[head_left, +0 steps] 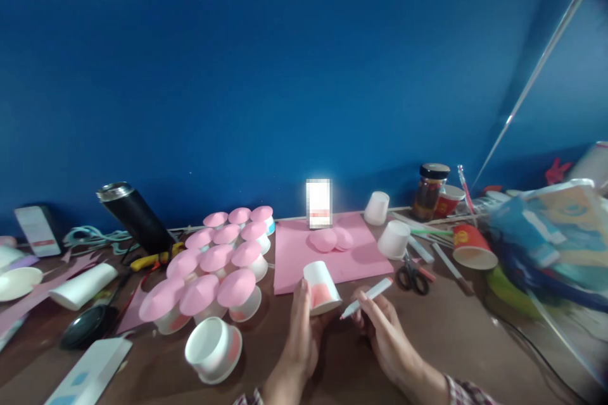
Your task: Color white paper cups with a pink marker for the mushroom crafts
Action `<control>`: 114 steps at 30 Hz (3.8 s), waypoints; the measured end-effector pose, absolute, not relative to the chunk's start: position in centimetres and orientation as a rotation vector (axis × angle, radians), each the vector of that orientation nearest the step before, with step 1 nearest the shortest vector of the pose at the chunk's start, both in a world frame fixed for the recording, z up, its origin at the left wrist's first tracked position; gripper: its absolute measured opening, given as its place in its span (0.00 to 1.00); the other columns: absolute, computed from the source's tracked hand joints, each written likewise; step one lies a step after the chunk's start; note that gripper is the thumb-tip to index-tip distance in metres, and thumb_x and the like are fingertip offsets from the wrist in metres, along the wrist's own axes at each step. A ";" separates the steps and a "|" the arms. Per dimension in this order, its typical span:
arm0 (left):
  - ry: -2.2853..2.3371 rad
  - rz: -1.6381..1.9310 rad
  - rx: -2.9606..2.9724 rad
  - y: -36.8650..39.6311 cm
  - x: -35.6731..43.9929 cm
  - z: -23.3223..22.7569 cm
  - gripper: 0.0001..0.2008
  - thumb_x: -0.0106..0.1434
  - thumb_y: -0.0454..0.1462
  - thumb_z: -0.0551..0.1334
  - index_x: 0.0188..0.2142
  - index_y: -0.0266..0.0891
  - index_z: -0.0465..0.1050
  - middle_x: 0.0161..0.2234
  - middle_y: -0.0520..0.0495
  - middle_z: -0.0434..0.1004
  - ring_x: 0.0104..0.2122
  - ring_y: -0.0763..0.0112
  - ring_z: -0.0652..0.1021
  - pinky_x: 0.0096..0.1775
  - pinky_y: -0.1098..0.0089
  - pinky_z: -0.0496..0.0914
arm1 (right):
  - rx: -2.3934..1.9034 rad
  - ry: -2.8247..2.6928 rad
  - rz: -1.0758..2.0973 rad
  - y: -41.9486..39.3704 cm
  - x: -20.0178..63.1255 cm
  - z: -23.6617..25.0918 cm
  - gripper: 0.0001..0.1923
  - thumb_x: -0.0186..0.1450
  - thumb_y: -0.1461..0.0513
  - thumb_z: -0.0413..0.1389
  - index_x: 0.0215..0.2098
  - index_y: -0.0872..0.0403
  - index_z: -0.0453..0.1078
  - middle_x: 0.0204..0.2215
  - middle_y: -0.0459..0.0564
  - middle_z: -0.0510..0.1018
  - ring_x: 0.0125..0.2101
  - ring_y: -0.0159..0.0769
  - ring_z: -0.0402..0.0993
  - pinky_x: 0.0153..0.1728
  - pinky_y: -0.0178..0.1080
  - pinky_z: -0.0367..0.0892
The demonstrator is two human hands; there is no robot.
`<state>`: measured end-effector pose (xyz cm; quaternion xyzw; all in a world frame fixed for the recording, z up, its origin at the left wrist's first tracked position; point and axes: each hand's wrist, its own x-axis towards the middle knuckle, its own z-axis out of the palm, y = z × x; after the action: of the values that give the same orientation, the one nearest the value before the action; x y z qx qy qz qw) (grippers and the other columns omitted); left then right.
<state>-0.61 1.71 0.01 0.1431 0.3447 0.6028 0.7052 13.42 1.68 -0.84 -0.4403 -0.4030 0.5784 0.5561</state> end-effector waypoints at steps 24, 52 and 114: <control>0.678 1.316 0.403 1.4 0.2 1.5 0.31 0.54 0.46 0.70 0.55 0.41 0.67 0.37 0.39 0.80 0.40 0.54 0.80 0.43 0.57 0.72 | -1.119 -0.958 1.423 1.7 13.3 -0.7 0.27 0.60 0.41 0.59 0.22 0.54 0.65 0.18 0.42 0.64 0.20 0.29 0.57 0.23 0.33 0.56; 0.753 1.326 0.413 1.8 -0.5 1.1 0.35 0.55 0.45 0.70 0.60 0.42 0.62 0.39 0.40 0.80 0.38 0.58 0.81 0.43 0.61 0.71 | -1.099 -1.019 1.431 2.0 13.5 -1.7 0.24 0.61 0.44 0.59 0.24 0.55 0.65 0.19 0.43 0.65 0.21 0.29 0.58 0.22 0.32 0.57; 0.685 1.405 0.363 2.1 -0.4 1.1 0.18 0.62 0.43 0.65 0.48 0.35 0.72 0.37 0.46 0.77 0.35 0.68 0.77 0.42 0.63 0.75 | -0.954 -0.835 1.392 2.0 14.2 0.6 0.19 0.56 0.49 0.68 0.29 0.55 0.73 0.20 0.43 0.71 0.20 0.28 0.62 0.20 0.30 0.56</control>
<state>-0.45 2.12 1.06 0.1627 0.3067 0.6295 0.6951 14.23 1.96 0.64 -0.4094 -0.3585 0.5976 0.5888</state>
